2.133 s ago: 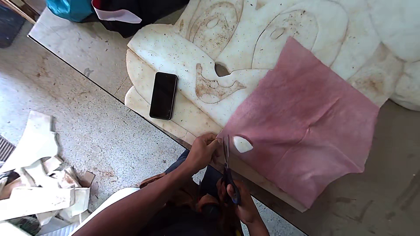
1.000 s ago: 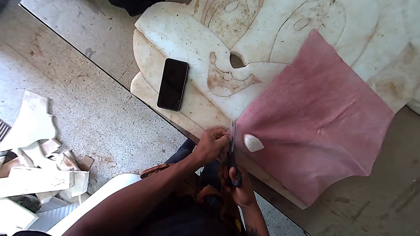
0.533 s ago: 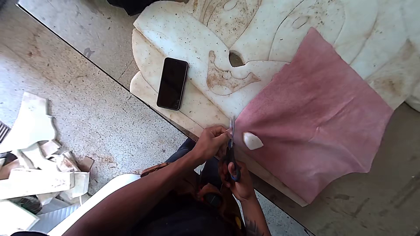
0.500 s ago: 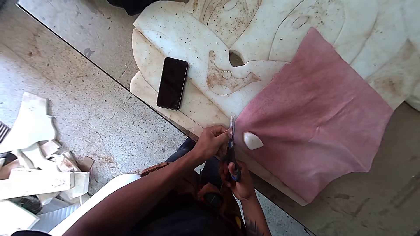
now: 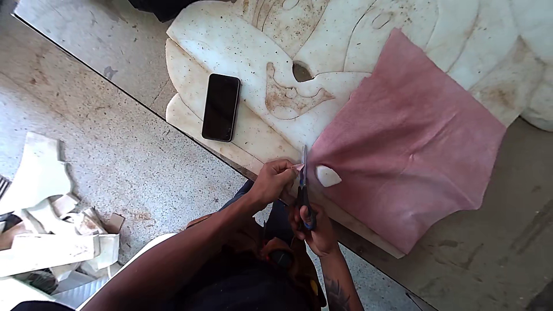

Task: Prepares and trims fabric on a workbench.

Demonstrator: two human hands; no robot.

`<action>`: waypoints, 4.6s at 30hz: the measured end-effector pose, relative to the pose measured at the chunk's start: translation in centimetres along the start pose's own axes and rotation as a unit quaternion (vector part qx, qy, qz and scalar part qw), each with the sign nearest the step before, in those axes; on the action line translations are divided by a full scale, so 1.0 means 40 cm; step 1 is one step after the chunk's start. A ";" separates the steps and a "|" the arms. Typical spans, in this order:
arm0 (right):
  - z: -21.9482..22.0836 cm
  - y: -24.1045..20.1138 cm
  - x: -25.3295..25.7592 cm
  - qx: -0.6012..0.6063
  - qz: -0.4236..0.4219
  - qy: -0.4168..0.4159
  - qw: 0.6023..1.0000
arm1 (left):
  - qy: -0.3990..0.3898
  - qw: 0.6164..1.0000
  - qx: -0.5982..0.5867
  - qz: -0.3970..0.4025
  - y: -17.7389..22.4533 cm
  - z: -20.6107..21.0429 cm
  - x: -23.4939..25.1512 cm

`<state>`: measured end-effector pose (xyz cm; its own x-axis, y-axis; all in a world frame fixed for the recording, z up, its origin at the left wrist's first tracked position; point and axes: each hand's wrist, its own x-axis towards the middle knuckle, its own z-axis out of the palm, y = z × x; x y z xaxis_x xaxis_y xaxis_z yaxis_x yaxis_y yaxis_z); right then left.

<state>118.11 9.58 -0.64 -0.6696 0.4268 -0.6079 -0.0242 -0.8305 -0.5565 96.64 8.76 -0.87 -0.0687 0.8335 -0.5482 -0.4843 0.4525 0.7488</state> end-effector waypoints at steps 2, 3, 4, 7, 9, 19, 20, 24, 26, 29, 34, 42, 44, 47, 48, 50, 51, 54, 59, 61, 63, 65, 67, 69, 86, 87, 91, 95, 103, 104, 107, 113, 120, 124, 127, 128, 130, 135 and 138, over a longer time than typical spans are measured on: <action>-0.011 0.009 0.000 0.005 -0.005 -0.025 1.000 | -0.007 1.000 0.007 -0.001 -0.001 -0.004 0.000; -0.012 0.010 0.003 0.005 -0.007 -0.027 1.000 | -0.011 1.000 0.012 -0.001 -0.003 -0.004 0.001; -0.011 0.009 0.008 0.000 -0.010 -0.022 1.000 | -0.016 1.000 0.015 0.000 -0.005 -0.002 0.003; 0.011 -0.003 0.024 -0.028 -0.006 0.027 0.999 | -0.021 1.000 0.009 0.014 -0.009 0.000 0.002; 0.028 -0.002 0.027 -0.034 -0.013 0.042 0.998 | -0.019 1.000 0.003 0.025 -0.009 -0.008 -0.004; -0.070 0.092 -0.208 -0.201 -0.019 0.054 0.978 | -0.158 0.701 0.670 -0.187 0.008 -0.206 -0.166; -0.089 0.106 -0.233 -0.230 -0.020 0.084 0.969 | -0.158 0.679 0.689 -0.198 0.008 -0.210 -0.171; -0.122 0.169 -0.275 -0.296 -0.035 0.178 0.938 | -0.142 0.774 0.604 -0.124 0.028 -0.113 -0.152; -0.121 0.189 -0.264 -0.282 -0.065 0.194 0.937 | -0.144 0.861 0.479 -0.093 0.017 -0.036 -0.119; -0.102 0.191 -0.234 -0.198 -0.122 0.205 0.951 | -0.130 0.959 0.233 -0.095 -0.024 0.070 -0.086; -0.073 0.175 -0.203 -0.112 -0.155 0.163 0.968 | -0.080 0.989 0.019 -0.126 -0.046 0.186 -0.072; -0.015 0.170 -0.174 0.003 -0.149 0.196 0.969 | -0.031 0.989 -0.053 -0.135 -0.099 0.264 -0.025; -0.008 0.173 -0.185 0.031 -0.161 0.204 0.965 | -0.068 0.981 -0.091 -0.154 -0.103 0.278 -0.014; -0.002 0.170 -0.201 0.058 -0.170 0.203 0.963 | -0.122 0.967 -0.128 -0.182 -0.126 0.288 0.003; -0.005 0.170 -0.204 0.064 -0.168 0.198 0.963 | -0.131 0.963 -0.144 -0.187 -0.132 0.294 0.005; -0.012 0.167 -0.207 0.082 -0.156 0.174 0.969 | -0.133 0.959 -0.187 -0.169 -0.139 0.300 0.006; -0.015 0.164 -0.205 0.096 -0.150 0.160 0.971 | -0.136 0.956 -0.209 -0.151 -0.145 0.298 0.008; -0.026 0.153 -0.191 0.106 -0.141 0.169 0.970 | -0.145 0.957 -0.221 -0.120 -0.162 0.288 0.012; -0.028 0.138 -0.175 0.079 -0.157 0.216 0.960 | -0.129 0.974 -0.142 -0.120 -0.178 0.271 0.013; -0.024 0.136 -0.177 0.074 -0.163 0.222 0.959 | -0.134 0.973 -0.146 -0.117 -0.178 0.271 0.011; -0.026 0.137 -0.184 0.069 -0.167 0.215 0.960 | -0.145 0.970 -0.153 -0.122 -0.173 0.270 0.009; -0.032 0.136 -0.189 0.064 -0.166 0.206 0.962 | -0.169 0.961 -0.167 -0.142 -0.154 0.272 0.009; -0.035 0.134 -0.192 0.067 -0.158 0.205 0.964 | -0.198 0.949 -0.178 -0.170 -0.133 0.279 0.010; -0.037 0.131 -0.193 0.070 -0.148 0.203 0.965 | -0.198 0.942 -0.204 -0.177 -0.125 0.288 0.013; -0.076 0.067 -0.194 0.037 -0.118 0.182 0.975 | -0.127 0.988 -0.060 -0.062 -0.198 0.277 0.012; -0.082 0.061 -0.194 0.039 -0.115 0.170 0.978 | -0.133 0.988 -0.056 -0.063 -0.196 0.276 0.010; -0.086 0.039 -0.185 0.023 -0.105 0.184 0.977 | -0.141 0.987 -0.045 -0.068 -0.193 0.275 0.007; -0.091 0.022 -0.193 0.009 -0.098 0.186 0.978 | -0.139 0.987 -0.053 -0.054 -0.200 0.275 0.008; -0.138 -0.066 -0.207 -0.078 -0.040 0.184 0.979 | -0.133 0.987 -0.079 -0.031 -0.211 0.285 0.009; -0.141 -0.076 -0.211 -0.089 -0.038 0.186 0.978 | -0.132 0.987 -0.086 -0.028 -0.212 0.286 0.011; -0.171 -0.103 -0.229 -0.116 -0.024 0.165 0.979 | -0.129 0.986 -0.098 -0.028 -0.205 0.292 0.007; -0.269 -0.203 -0.217 -0.197 0.031 0.085 0.976 | -0.119 0.989 -0.087 -0.031 -0.159 0.299 -0.022; -0.348 -0.309 -0.190 -0.281 0.075 -0.003 0.957 | -0.089 0.991 -0.102 0.003 -0.190 0.312 -0.022; -0.385 -0.378 -0.142 -0.353 0.110 -0.061 0.927 | -0.095 0.987 -0.131 0.014 -0.229 0.312 -0.005; -0.401 -0.405 -0.131 -0.384 0.122 -0.054 0.913 | -0.080 0.991 -0.110 0.008 -0.210 0.316 -0.020; -0.406 -0.412 -0.127 -0.394 0.124 -0.060 0.909 | -0.077 0.992 -0.105 0.005 -0.205 0.315 -0.025; -0.410 -0.424 -0.115 -0.402 0.129 -0.079 0.903 | -0.075 0.991 -0.107 0.007 -0.202 0.313 -0.031; -0.396 -0.453 -0.062 -0.401 0.151 -0.135 0.893 | -0.072 0.991 -0.117 0.002 -0.213 0.313 -0.023; -0.398 -0.453 -0.057 -0.400 0.141 -0.123 0.897 | -0.070 0.991 -0.112 -0.001 -0.208 0.312 -0.024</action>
<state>131.91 29.36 1.83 -0.7115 0.0657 -0.6996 0.6468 -0.3280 -0.6885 111.63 8.14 -1.90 0.0469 0.8759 -0.4802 -0.6664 0.3855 0.6382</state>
